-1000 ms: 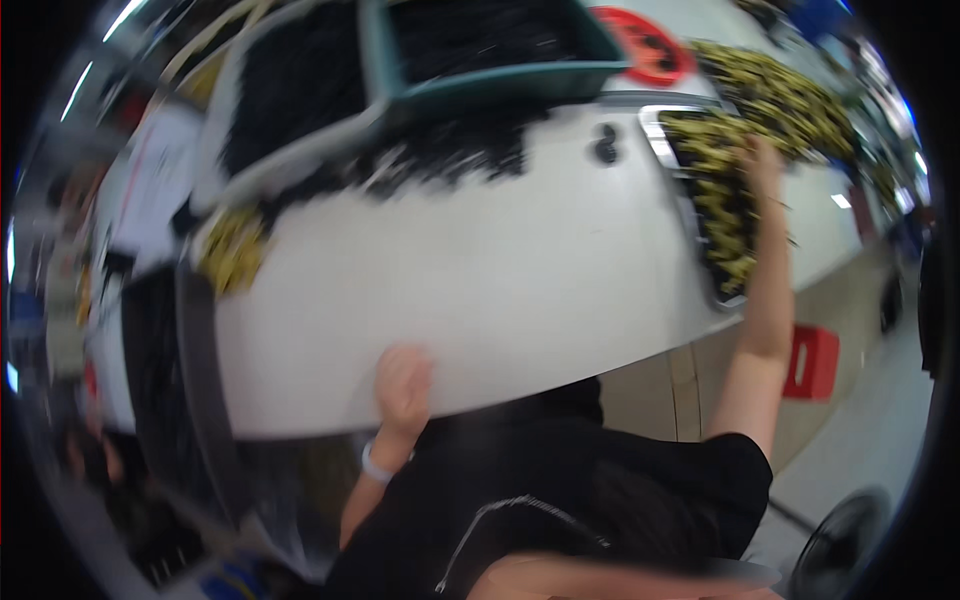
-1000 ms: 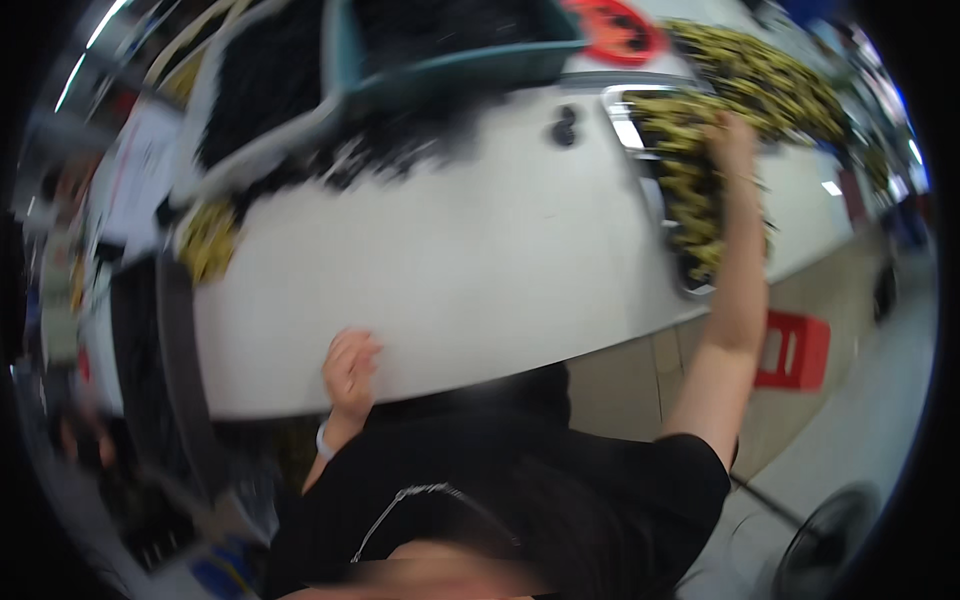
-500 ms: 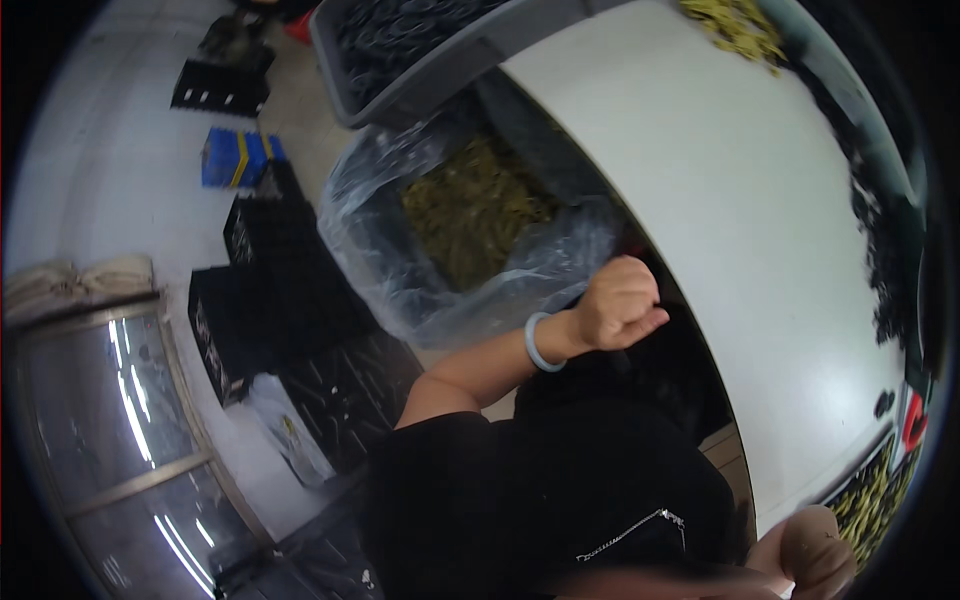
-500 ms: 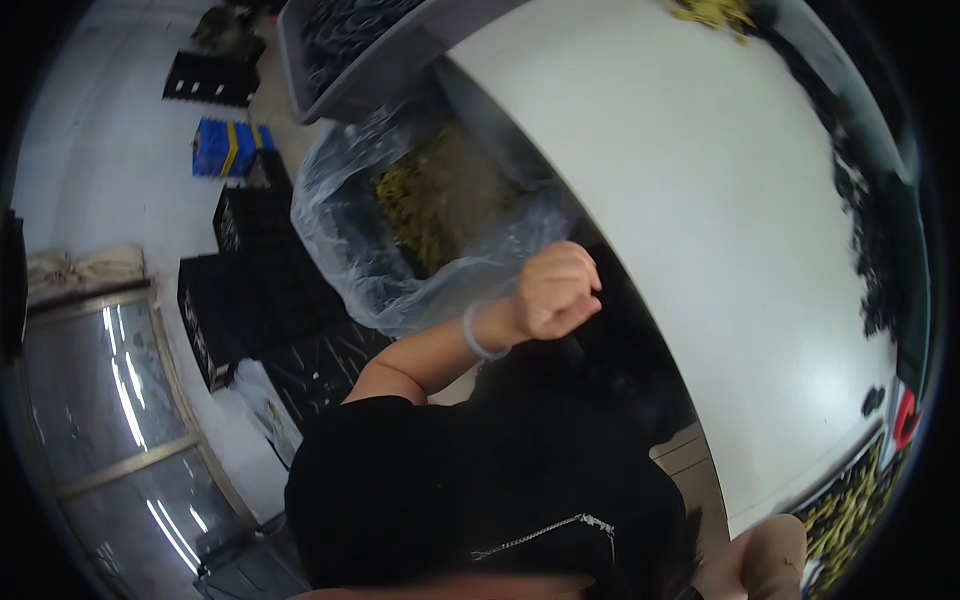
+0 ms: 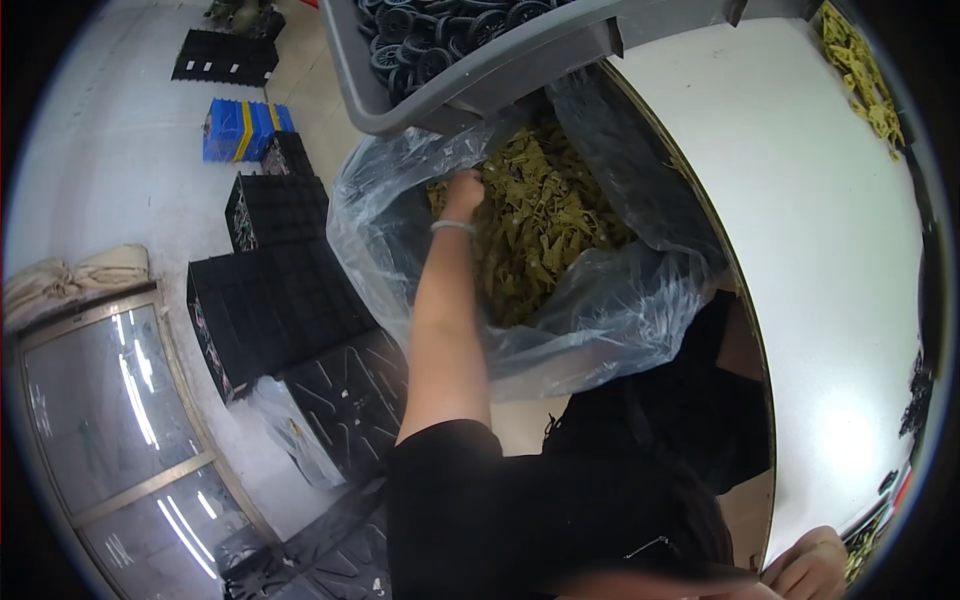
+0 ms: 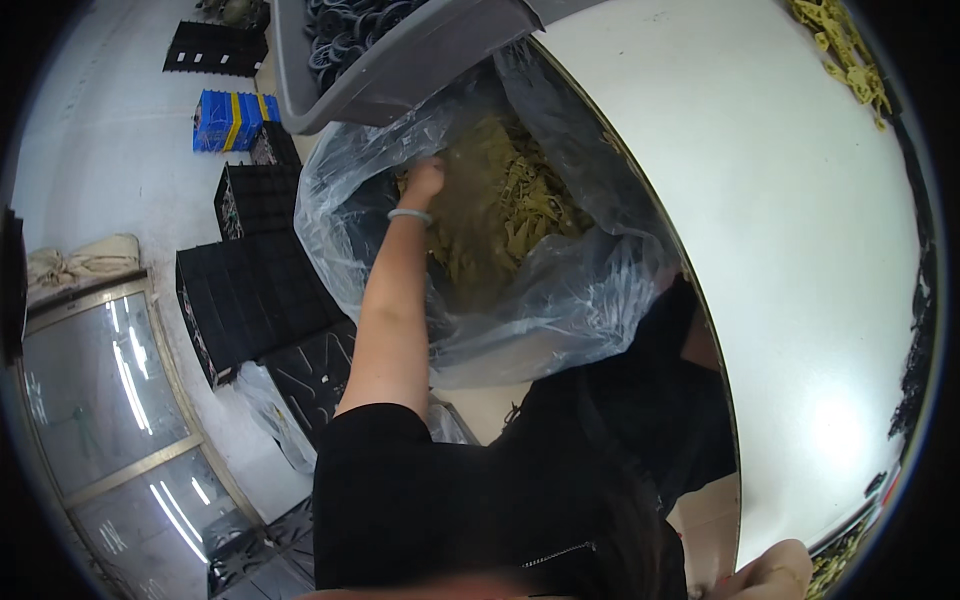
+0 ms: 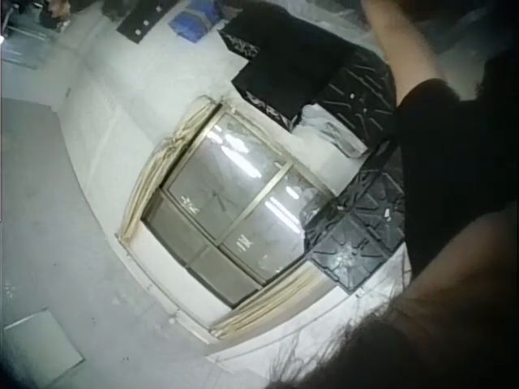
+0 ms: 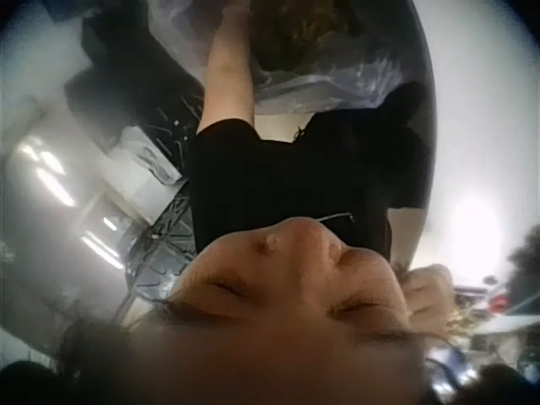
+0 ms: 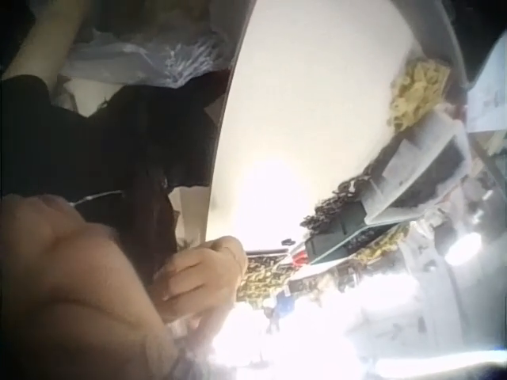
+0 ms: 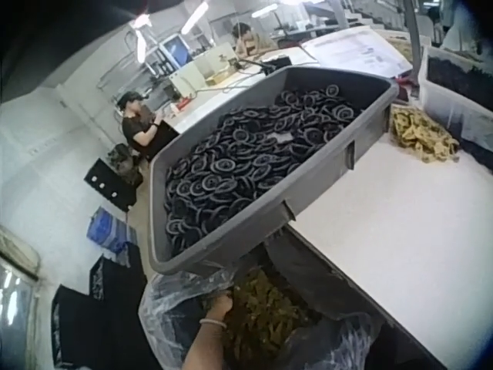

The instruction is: The person assembles toy motorcycles by attaching wheels and handlebars to plastic frame parts and pressing the halves together, then places the assembled toys onto a tray. Afterward, the person retrieves more plastic motorcycle frame parts from a bag below and sets them on the table.

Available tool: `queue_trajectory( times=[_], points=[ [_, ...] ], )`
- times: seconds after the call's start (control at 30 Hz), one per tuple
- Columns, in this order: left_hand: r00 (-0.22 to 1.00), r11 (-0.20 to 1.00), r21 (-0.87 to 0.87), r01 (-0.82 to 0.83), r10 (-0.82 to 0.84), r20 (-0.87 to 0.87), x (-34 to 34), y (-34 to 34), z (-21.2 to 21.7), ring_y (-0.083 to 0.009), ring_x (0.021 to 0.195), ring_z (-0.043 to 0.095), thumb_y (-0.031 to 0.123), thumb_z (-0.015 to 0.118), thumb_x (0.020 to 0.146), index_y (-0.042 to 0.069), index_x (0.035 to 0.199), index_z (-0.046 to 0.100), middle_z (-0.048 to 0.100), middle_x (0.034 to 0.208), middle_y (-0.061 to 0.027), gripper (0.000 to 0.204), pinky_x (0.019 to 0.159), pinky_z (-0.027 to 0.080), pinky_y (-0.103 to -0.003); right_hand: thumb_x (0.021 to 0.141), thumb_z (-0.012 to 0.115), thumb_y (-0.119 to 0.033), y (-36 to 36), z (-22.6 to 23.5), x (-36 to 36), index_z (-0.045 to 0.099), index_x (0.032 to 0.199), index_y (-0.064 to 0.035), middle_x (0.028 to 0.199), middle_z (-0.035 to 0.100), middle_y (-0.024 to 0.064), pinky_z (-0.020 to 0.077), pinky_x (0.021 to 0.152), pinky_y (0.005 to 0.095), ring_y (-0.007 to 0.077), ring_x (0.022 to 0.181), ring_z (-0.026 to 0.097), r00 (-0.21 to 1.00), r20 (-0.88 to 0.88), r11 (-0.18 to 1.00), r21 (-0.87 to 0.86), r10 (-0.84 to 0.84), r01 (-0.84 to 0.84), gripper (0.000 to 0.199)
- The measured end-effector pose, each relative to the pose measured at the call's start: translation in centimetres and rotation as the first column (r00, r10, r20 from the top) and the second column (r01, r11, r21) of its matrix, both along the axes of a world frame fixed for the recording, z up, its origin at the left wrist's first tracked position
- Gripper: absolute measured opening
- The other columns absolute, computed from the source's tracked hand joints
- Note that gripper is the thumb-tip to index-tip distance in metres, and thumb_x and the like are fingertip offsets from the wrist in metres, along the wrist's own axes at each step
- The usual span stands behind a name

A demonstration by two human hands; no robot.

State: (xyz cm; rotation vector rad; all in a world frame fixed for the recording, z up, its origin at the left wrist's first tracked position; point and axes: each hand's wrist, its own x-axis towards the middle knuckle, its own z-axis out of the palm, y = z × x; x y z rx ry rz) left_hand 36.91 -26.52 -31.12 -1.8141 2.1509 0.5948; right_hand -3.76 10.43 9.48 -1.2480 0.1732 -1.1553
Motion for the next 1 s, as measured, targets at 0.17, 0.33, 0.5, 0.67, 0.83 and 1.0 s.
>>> queue_trajectory(
  times=[0.17, 0.33, 0.5, 0.67, 0.83, 1.0],
  points=[
    [0.996, 0.988, -0.121, -0.093, 0.094, 0.004, -0.8, -0.1, -6.3, -0.0374, 0.107, 0.055, 0.017, 0.042, 0.092, 0.005, 0.122, 0.056, 0.053, 0.125, -0.0212, 0.035, 0.09, 0.044, -0.046, 0.067, 0.059, -0.014, -1.8, -7.7, -2.2, 0.059, 0.077, -0.0046, 0.061, 0.054, 0.0086, 0.0404, 0.057, 0.0367, 0.0216, 0.052, 0.047, 0.439, -0.791, 0.863, -0.211, -0.426, 0.459, 0.014],
    [0.896, 0.901, 0.002, -0.434, 0.432, -0.1, -4.9, 0.7, -6.7, -0.0398, 0.12, 0.044, 0.019, 0.043, 0.094, 0.006, 0.128, 0.05, 0.024, 0.146, -0.0252, 0.037, 0.1, 0.035, -0.045, 0.055, 0.053, -0.003, -3.6, -14.0, -1.9, 0.059, 0.071, -0.0051, 0.057, 0.051, 0.0061, 0.0317, 0.049, 0.033, 0.0215, 0.049, 0.045, 0.216, -0.818, 0.79, -0.39, -0.533, 0.473, 0.017],
    [0.235, 0.64, 0.027, -0.768, 0.321, -0.917, -1.6, -0.1, -16.8, -0.0389, 0.12, 0.042, 0.002, 0.053, 0.085, 0.004, 0.131, 0.042, 0.021, 0.143, -0.0244, 0.047, 0.1, 0.036, -0.041, 0.055, 0.052, -0.003, -3.4, -14.0, -2.3, 0.058, 0.073, -0.0039, 0.056, 0.049, 0.0063, 0.0324, 0.049, 0.0324, 0.0214, 0.049, 0.044, 0.218, -0.806, 0.783, -0.407, -0.55, 0.471, 0.019],
    [0.199, 0.725, 0.07, -0.685, 0.278, -0.94, 3.0, -0.6, -12.9, -0.0348, 0.119, 0.045, -0.006, 0.064, 0.076, 0.0, 0.128, 0.045, 0.041, 0.133, -0.0207, 0.056, 0.099, 0.037, -0.039, 0.057, 0.053, -0.005, -3.5, -14.4, -2.6, 0.057, 0.073, -0.0044, 0.057, 0.049, 0.0063, 0.0344, 0.051, 0.0321, 0.021, 0.05, 0.045, 0.241, -0.801, 0.794, -0.407, -0.548, 0.451, 0.016],
    [0.92, 0.873, 0.473, -0.123, 0.279, -0.274, -3.6, -0.2, 3.6, -0.0326, 0.115, 0.051, 0.0, 0.068, 0.073, -0.002, 0.124, 0.051, 0.05, 0.129, -0.023, 0.054, 0.095, 0.042, -0.037, 0.059, 0.052, -0.006, -3.4, -14.1, -2.5, 0.056, 0.073, -0.0041, 0.058, 0.05, 0.0068, 0.035, 0.053, 0.0325, 0.0207, 0.052, 0.045, 0.216, -0.813, 0.791, -0.404, -0.541, 0.46, 0.015],
    [0.915, 0.929, 0.365, 0.057, 0.098, -0.391, -12.2, -1.0, -1.8, -0.0388, 0.112, 0.053, 0.018, 0.057, 0.082, -0.002, 0.126, 0.05, 0.054, 0.123, -0.0256, 0.049, 0.096, 0.042, -0.038, 0.058, 0.052, -0.005, -2.9, -14.2, -2.5, 0.056, 0.073, -0.0039, 0.057, 0.049, 0.0062, 0.0336, 0.052, 0.0328, 0.0211, 0.051, 0.044, 0.144, -0.827, 0.774, -0.426, -0.543, 0.469, 0.015]
  ],
)
